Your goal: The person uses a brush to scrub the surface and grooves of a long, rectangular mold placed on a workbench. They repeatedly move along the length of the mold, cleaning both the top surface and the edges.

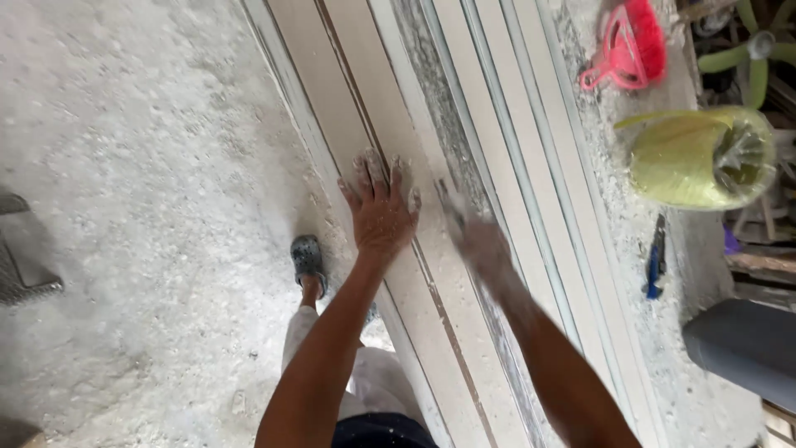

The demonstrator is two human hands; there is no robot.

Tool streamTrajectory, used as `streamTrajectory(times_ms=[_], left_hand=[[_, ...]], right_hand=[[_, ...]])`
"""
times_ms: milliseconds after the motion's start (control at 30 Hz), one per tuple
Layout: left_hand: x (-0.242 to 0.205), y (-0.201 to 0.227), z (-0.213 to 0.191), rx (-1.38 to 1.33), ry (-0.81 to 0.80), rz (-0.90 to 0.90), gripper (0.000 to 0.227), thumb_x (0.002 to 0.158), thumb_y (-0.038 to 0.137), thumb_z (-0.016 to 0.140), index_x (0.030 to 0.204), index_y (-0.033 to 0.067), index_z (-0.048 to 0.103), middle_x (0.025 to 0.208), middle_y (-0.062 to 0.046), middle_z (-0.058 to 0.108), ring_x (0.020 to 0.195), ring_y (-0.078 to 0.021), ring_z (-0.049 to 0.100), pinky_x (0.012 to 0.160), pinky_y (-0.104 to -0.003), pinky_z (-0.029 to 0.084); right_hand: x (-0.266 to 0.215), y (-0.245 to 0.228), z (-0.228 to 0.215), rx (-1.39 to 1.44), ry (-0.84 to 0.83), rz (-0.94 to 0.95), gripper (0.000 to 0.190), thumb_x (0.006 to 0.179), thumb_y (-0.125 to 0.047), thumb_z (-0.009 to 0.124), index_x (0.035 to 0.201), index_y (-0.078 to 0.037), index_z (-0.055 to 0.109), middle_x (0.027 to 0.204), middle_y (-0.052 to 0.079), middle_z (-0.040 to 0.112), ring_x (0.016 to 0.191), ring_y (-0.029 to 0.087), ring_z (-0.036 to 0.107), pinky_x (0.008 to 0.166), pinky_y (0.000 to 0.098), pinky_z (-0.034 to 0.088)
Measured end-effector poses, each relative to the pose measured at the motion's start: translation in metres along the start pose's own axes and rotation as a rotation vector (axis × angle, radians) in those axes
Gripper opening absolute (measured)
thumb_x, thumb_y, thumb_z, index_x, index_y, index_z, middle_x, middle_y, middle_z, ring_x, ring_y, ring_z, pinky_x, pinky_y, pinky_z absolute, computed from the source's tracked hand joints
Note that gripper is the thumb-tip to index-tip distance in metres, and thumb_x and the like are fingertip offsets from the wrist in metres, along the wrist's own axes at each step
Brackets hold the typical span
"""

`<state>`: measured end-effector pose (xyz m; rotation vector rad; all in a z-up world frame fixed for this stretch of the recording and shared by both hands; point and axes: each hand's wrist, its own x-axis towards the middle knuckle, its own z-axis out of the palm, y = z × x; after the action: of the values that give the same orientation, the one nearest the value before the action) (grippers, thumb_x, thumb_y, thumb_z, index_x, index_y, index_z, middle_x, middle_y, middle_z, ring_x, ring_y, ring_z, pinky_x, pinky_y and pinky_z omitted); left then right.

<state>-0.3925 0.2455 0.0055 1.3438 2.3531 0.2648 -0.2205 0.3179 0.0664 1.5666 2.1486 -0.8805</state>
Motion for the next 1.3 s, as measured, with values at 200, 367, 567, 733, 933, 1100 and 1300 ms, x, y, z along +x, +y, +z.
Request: streamTrajectory(times_ms=[200,367,567,733,933,1100,1300], left_hand=[[-0.014,0.002,0.016,-0.066,0.150,0.078,0.072,0.101,0.054,0.036,0.161,0.0145,0.036,0.165,-0.026,0.007,0.151,-0.0503,0.004,0.116,-0.073,-0.003],[-0.014,0.004,-0.005,-0.011,0.028,0.007,0.070,0.104,0.054,0.039,0.157,0.0089,0.040,0.171,-0.028,0.010,0.158,-0.0472,0.006,0.120,-0.071,-0.001],[-0.010,0.004,0.005,-0.091,0.107,0.039,0.075,0.096,0.056,0.042,0.154,0.0090,0.040,0.164,-0.029,0.015,0.151,-0.0474,0.007,0.114,-0.074,-0.003],[-0.004,-0.004,0.011,0.033,0.142,0.051,0.070,0.106,0.053,0.039,0.161,0.0090,0.039,0.170,-0.028,0.013,0.158,-0.0463,0.005,0.121,-0.072,-0.002],[-0.002,0.004,0.012,-0.007,0.102,0.044,0.073,0.102,0.056,0.037,0.159,0.0100,0.039,0.168,-0.027,0.009,0.155,-0.0459,0.003,0.118,-0.071,-0.003],[-0.006,0.004,-0.005,-0.007,-0.022,-0.021,0.071,0.104,0.058,0.035,0.159,0.0136,0.036,0.171,-0.025,0.004,0.159,-0.0447,0.000,0.121,-0.070,-0.006],[-0.006,-0.001,0.023,-0.029,0.136,0.068,0.072,0.100,0.055,0.037,0.158,0.0111,0.037,0.166,-0.028,0.007,0.153,-0.0462,0.005,0.116,-0.072,-0.004]], right_hand=[[-0.002,-0.003,-0.007,0.014,-0.007,-0.006,0.056,0.111,-0.051,0.038,0.143,-0.008,0.054,0.068,0.005,0.059,0.038,0.006,0.039,0.026,0.0236,0.032],[-0.155,0.125,0.056,0.090,0.192,-0.243,0.062,0.105,-0.044,0.039,0.159,-0.015,0.028,0.079,0.005,0.072,0.034,0.000,0.053,0.017,0.0184,0.046],[-0.027,-0.001,-0.026,0.135,-0.069,0.059,0.052,0.113,-0.046,0.035,0.155,-0.016,0.045,0.055,-0.002,0.049,0.035,0.007,0.033,0.025,0.0250,0.027],[0.024,0.001,-0.004,-0.043,0.041,-0.127,0.053,0.109,-0.046,0.038,0.153,-0.018,0.046,0.057,0.000,0.049,0.035,0.008,0.037,0.025,0.0241,0.032],[-0.119,0.102,0.028,-0.089,0.311,-0.350,0.060,0.114,-0.049,0.036,0.163,-0.018,0.024,0.074,0.007,0.063,0.052,0.010,0.056,0.042,0.0229,0.048],[-0.007,-0.001,-0.024,0.118,0.064,-0.130,0.067,0.101,-0.045,0.043,0.157,-0.012,0.030,0.148,0.027,0.052,0.034,0.012,0.044,0.018,0.0241,0.039],[0.045,-0.051,-0.064,0.361,-0.102,0.022,0.055,0.100,-0.044,0.050,0.148,-0.016,0.052,0.111,0.019,0.079,0.040,0.007,0.051,0.035,0.0283,0.047]])
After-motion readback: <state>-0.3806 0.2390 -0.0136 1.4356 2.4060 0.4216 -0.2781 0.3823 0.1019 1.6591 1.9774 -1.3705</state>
